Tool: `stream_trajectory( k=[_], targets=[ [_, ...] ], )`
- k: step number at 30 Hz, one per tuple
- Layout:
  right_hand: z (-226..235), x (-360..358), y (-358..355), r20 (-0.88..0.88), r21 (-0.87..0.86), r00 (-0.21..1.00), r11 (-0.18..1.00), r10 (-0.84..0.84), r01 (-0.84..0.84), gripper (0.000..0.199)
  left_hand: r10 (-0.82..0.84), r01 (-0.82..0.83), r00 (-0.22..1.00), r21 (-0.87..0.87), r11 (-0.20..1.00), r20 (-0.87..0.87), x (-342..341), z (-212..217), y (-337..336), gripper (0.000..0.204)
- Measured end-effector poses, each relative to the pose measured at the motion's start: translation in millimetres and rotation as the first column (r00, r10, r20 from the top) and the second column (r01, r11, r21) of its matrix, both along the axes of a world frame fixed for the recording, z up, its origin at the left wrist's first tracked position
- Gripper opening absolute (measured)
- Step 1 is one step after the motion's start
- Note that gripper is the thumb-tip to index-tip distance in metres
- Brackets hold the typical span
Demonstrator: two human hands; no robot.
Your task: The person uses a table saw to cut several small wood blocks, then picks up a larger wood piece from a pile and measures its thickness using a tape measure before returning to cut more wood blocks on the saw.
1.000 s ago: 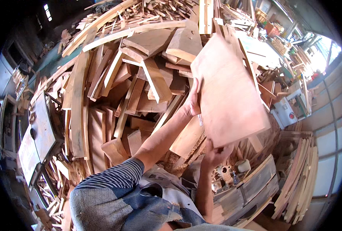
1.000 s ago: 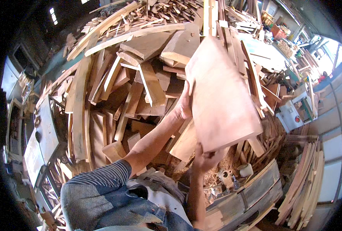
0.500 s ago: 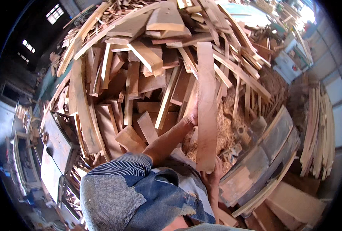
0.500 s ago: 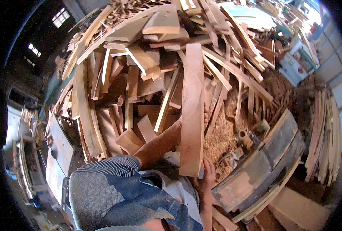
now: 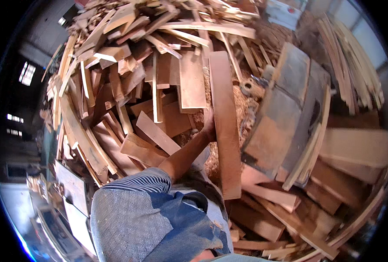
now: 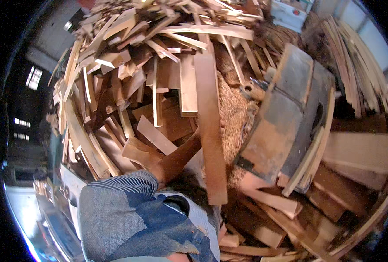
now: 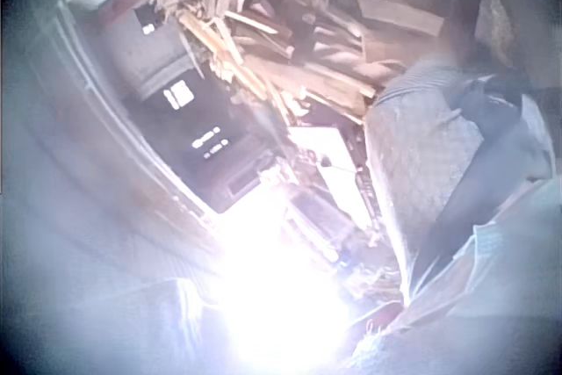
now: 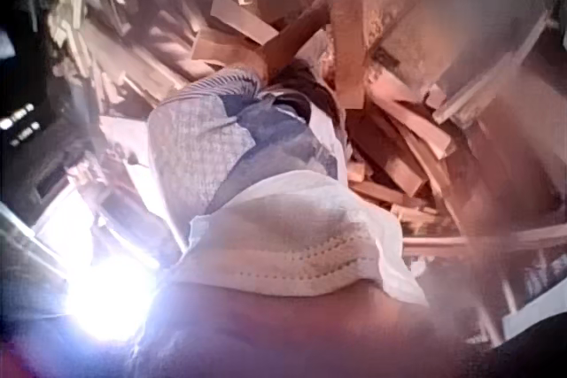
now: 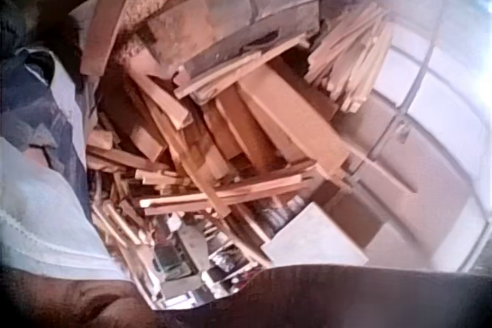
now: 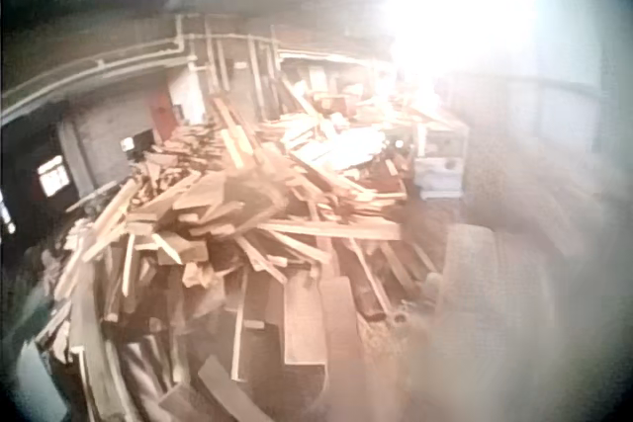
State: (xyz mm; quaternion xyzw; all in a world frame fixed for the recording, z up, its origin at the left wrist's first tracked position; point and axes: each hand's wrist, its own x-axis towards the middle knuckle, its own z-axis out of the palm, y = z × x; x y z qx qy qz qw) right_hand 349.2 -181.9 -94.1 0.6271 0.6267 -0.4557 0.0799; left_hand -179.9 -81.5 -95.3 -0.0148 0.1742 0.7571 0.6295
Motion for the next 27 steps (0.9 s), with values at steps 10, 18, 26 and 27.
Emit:
stream_trajectory(
  k=[10, 18, 26, 27],
  targets=[
    [17.9, 96.8, -44.0, -0.121, 0.1, 0.886, 0.882, -0.449, 0.46, 0.024, -0.277, 0.224, 0.909, -0.195, 0.955, -0.313, 134.4, 28.3, 24.3, 0.095],
    [1.0, 62.6, -103.3, -0.185, -0.11, 0.851, 0.871, -0.491, 0.479, 0.022, -0.307, 0.135, 0.862, -0.403, 0.905, -0.403, 158.0, 52.7, 8.4, 0.098],
    [-7.4, -4.9, -91.6, -0.334, -0.233, 0.86, 0.918, -0.386, 0.321, 0.02, -0.279, 0.049, 0.806, -0.411, 0.91, -0.522, 129.3, 87.8, -30.6, 0.109],
    [-5.8, -13.6, -87.0, -0.357, -0.239, 0.858, 0.924, -0.37, 0.299, 0.02, -0.256, 0.033, 0.829, -0.415, 0.909, -0.496, 134.1, 101.4, -28.5, 0.108]
  ],
)
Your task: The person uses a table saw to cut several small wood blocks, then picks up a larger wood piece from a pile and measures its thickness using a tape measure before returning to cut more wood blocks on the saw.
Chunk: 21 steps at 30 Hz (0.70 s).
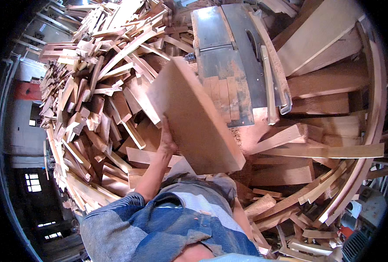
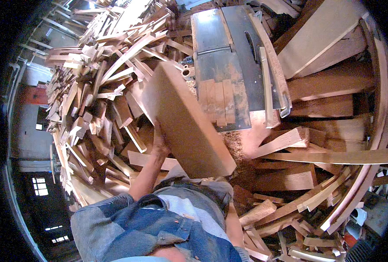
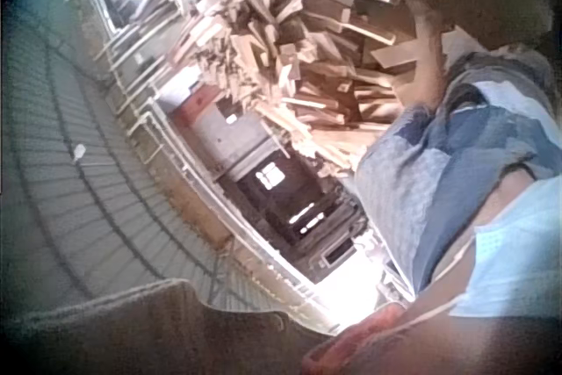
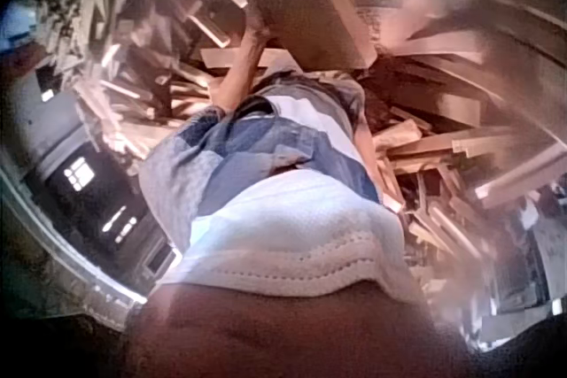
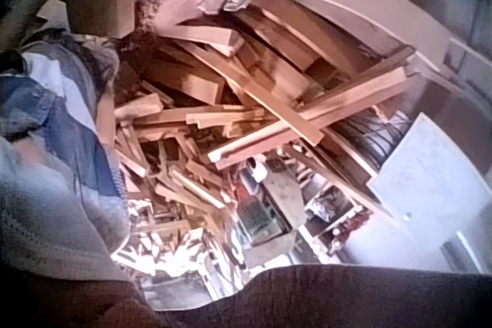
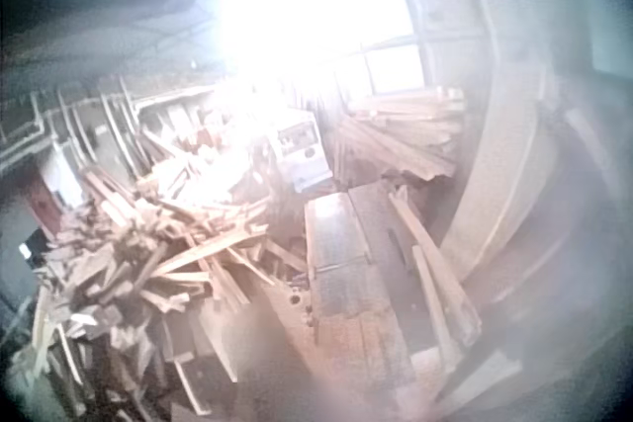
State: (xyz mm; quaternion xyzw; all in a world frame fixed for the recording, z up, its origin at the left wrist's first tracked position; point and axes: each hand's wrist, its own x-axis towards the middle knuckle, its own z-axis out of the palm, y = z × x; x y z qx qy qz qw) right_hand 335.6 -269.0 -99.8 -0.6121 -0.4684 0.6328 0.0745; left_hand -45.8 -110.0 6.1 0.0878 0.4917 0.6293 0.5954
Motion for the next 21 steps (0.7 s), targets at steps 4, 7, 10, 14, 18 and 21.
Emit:
stream_trajectory(
  k=[4, 7, 10, 14, 18, 21],
  targets=[
    [11.7, -23.9, 11.8, -0.113, -0.021, 0.985, 0.991, 0.131, -0.134, 0.019, 0.16, -0.159, 0.987, 0.045, 0.986, -0.028, -5.6, 35.6, -15.8, 0.102],
    [29.3, -5.6, 10.9, -0.157, -0.08, 0.97, 0.977, 0.185, -0.199, 0.019, 0.173, -0.196, 0.968, 0.115, 0.974, 0.179, -35.2, 4.7, -29.5, 0.101],
    [25.6, 36.1, 36.4, -0.161, -0.164, 0.971, 0.966, 0.175, -0.202, 0.019, 0.047, -0.269, 0.895, 0.452, 0.85, 0.445, -90.2, -43.9, -72.6, 0.079],
    [-19.7, 65.7, 155.1, 0.258, 0.609, 0.963, 0.762, 0.074, -0.222, 0.023, -0.305, -0.237, 0.8, 0.74, 0.63, 0.517, -113.8, -80.0, -94.0, 0.049],
    [-32.6, 24.7, 305.6, 0.422, 0.717, 0.867, 0.682, -0.264, -0.141, 0.056, -0.228, -0.316, 0.805, 0.722, 0.615, 0.547, -98.8, -60.3, -106.7, 0.041],
    [-10.2, -26.0, 365.1, 0.545, 0.554, 0.815, 0.814, -0.198, -0.174, 0.056, -0.206, -0.369, 0.793, 0.721, 0.586, 0.574, -129.7, -90.5, -143.1, 0.039]
  ],
)
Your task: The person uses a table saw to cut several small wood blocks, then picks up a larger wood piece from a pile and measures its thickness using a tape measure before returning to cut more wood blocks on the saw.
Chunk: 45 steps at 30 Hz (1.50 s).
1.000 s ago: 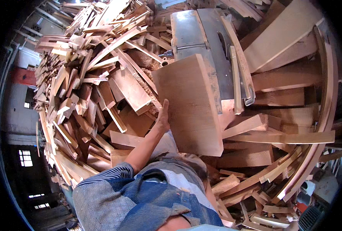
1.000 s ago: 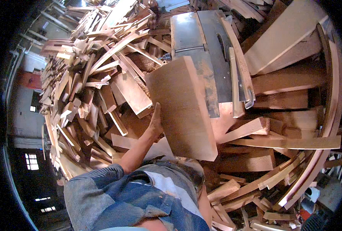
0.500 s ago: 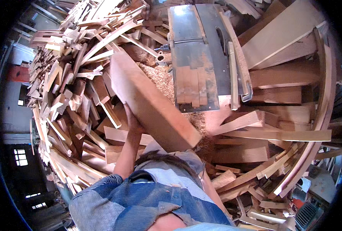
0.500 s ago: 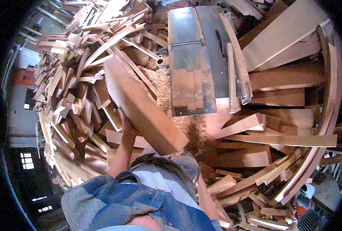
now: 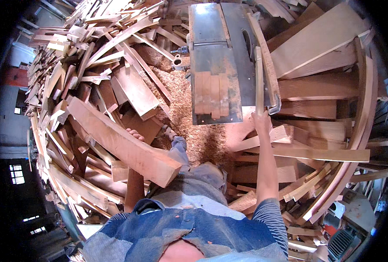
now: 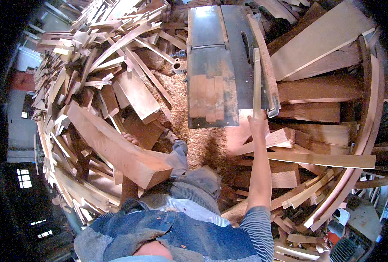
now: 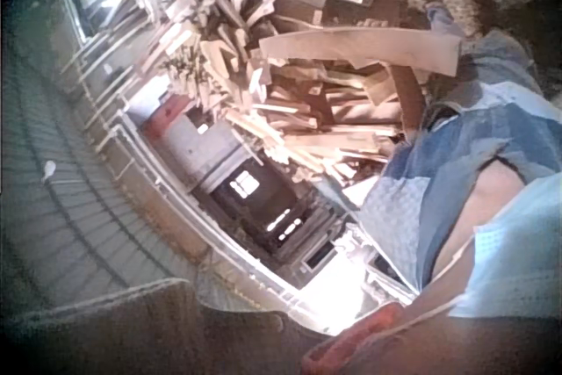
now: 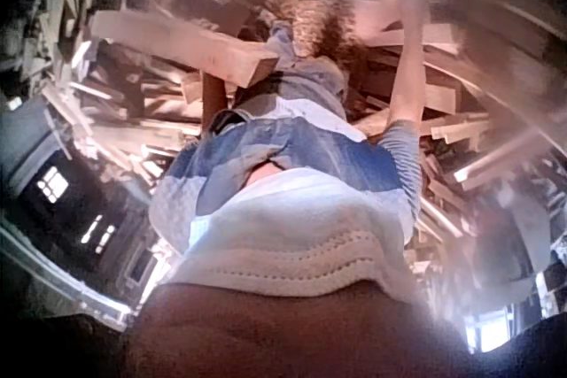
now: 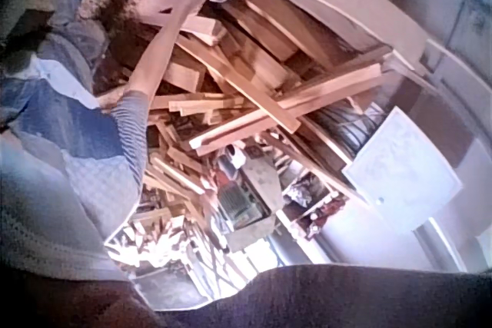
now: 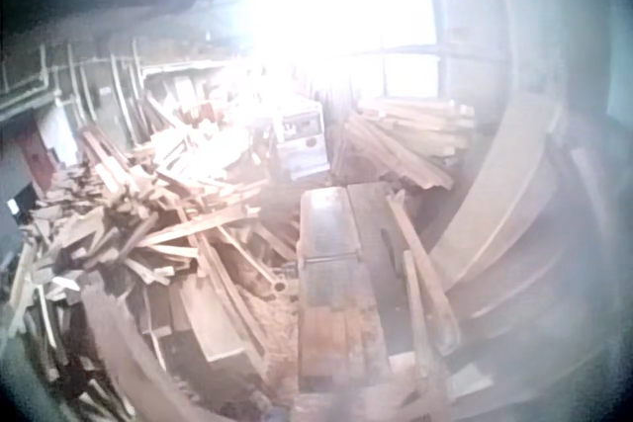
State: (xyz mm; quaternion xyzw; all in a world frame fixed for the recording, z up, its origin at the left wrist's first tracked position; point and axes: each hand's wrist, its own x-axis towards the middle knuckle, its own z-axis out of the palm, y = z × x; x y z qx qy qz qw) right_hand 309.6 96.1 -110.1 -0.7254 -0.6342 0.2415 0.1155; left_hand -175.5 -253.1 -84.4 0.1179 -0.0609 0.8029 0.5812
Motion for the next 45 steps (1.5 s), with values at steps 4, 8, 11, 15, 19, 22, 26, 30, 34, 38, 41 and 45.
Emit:
stream_trajectory(
  k=[4, 8, 11, 15, 19, 22, 26, 30, 34, 38, 41, 45],
  targets=[
    [-23.5, 14.8, 8.7, 0.077, -0.049, 0.996, 0.997, -0.05, 0.054, 0.055, 0.047, -0.044, 0.998, -0.099, 0.994, 0.028, 19.7, 22.9, 3.2, 0.036],
    [-44.3, 52.6, -30.0, 0.134, -0.026, 0.989, 0.997, -0.069, 0.073, 0.049, 0.041, -0.041, 0.999, -0.116, 0.992, 0.003, 13.4, 29.3, 5.1, 0.039],
    [-36.1, 74.9, -61.2, 0.186, 0.034, 0.978, 0.995, -0.097, 0.093, 0.047, -0.052, 0.054, 0.998, -0.062, 0.997, 0.022, -2.6, 12.6, 8.4, 0.042],
    [-32.9, 90.7, -83.5, 0.213, 0.0, 0.977, 1.0, -0.025, 0.025, 0.042, -0.162, 0.162, 0.986, -0.004, 0.987, 0.033, -11.4, 0.5, 28.4, 0.041],
    [-35.4, 81.6, -118.4, -0.031, 0.055, 0.999, 0.998, -0.033, 0.035, 0.039, -0.143, 0.145, 0.989, -0.074, 0.987, 0.031, -3.3, 1.6, 31.6, 0.04],
    [-36.8, 64.2, -152.5, -0.299, 0.022, 0.951, 0.996, -0.073, 0.083, 0.038, -0.142, 0.148, 0.986, -0.069, 0.987, 0.082, -5.2, -4.0, 26.8, 0.04],
    [-44.9, 35.7, -204.0, -0.378, 0.014, 0.911, 0.982, -0.167, 0.186, 0.035, -0.175, 0.177, 0.98, -0.02, 0.984, 0.098, 8.2, 9.4, 38.3, 0.038],
    [-53.5, 3.1, -217.8, -0.34, 0.028, 0.94, 1.0, 0.002, 0.008, 0.04, -0.178, 0.181, 0.982, -0.051, 0.982, 0.068, 10.9, 15.3, 38.2, 0.039],
    [-41.2, -33.8, -191.9, -0.331, -0.071, 0.941, 0.993, 0.066, -0.095, 0.046, -0.202, 0.206, 0.978, -0.078, 0.975, 0.059, 21.4, 12.7, 50.4, 0.04],
    [0.6, -36.5, -193.6, -0.372, 0.068, 0.928, 0.998, 0.023, 0.003, 0.048, -0.204, 0.211, 0.976, -0.113, 0.971, 0.071, 40.0, 13.3, 59.4, 0.04],
    [-1.7, -4.1, -245.6, -0.362, 0.034, 0.928, 0.996, 0.086, -0.078, 0.025, -0.193, 0.205, 0.976, -0.133, 0.97, 0.099, 57.5, 15.1, 65.6, 0.041],
    [-42.7, 76.8, -355.7, -0.297, -0.48, 0.85, 0.701, 0.436, -0.527, 0.022, -0.099, 0.123, 0.989, -0.231, 0.965, 0.114, 54.4, 4.3, 64.3, 0.042]
  ],
)
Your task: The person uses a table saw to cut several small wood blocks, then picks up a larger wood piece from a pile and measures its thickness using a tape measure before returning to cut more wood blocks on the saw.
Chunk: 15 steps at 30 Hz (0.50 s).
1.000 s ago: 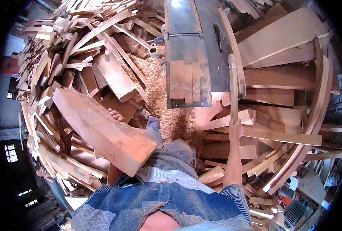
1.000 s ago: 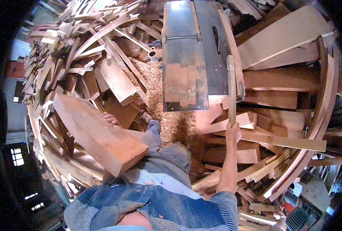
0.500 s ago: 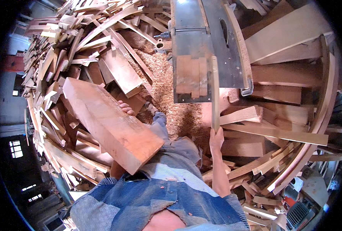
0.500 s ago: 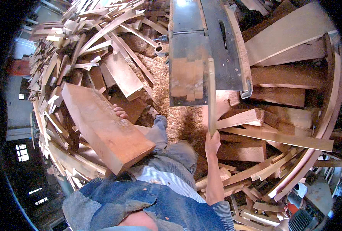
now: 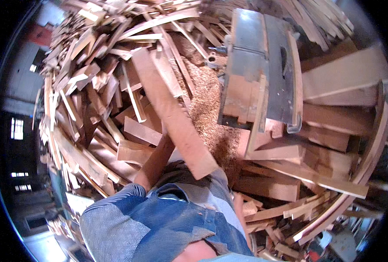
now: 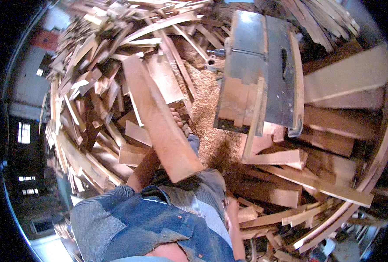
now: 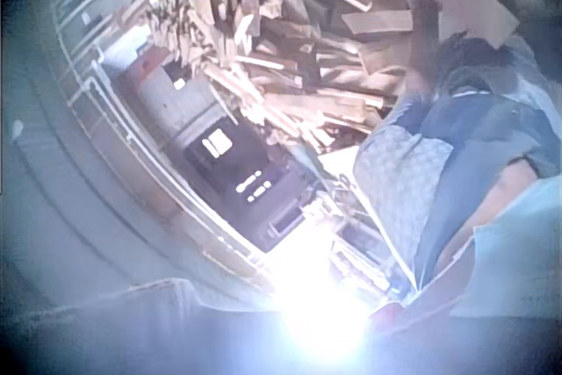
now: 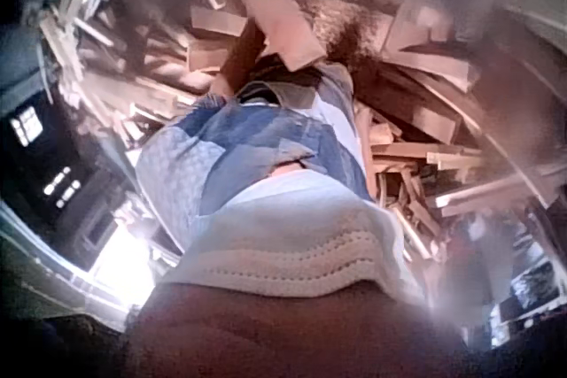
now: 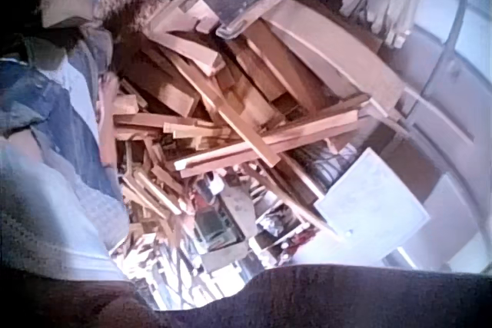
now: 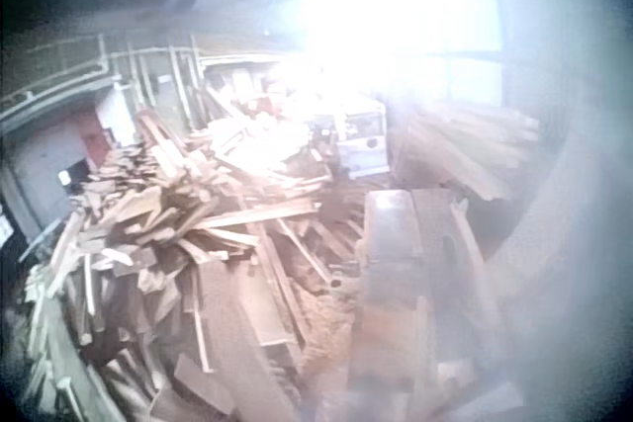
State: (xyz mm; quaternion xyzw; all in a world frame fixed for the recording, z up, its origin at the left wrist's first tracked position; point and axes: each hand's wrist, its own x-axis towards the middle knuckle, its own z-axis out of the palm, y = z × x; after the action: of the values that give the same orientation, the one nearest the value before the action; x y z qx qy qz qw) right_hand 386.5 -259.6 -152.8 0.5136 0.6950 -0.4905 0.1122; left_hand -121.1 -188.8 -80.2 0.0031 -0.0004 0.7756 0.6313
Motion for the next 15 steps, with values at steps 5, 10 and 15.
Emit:
stream_trajectory(
  k=[5, 10, 15],
  targets=[
    [13.6, 83.2, -5.3, 0.15, 0.015, 0.981, 0.993, -0.12, 0.119, 0.016, 0.079, -0.237, 0.9, -0.331, 0.913, -0.428, 32.2, 51.6, 13.1, 0.103],
    [68.0, 159.6, 110.0, 0.053, 0.535, 0.862, 0.743, -0.504, 0.401, 0.013, 0.031, -0.208, 0.92, -0.42, 0.883, -0.39, 45.8, 102.6, 34.1, 0.101],
    [147.5, 227.4, 213.1, -0.02, 0.759, 0.718, 0.457, -0.696, 0.463, 0.015, -0.066, -0.148, 0.933, -0.545, 0.825, -0.354, 52.8, 109.5, 50.1, 0.098]
  ],
)
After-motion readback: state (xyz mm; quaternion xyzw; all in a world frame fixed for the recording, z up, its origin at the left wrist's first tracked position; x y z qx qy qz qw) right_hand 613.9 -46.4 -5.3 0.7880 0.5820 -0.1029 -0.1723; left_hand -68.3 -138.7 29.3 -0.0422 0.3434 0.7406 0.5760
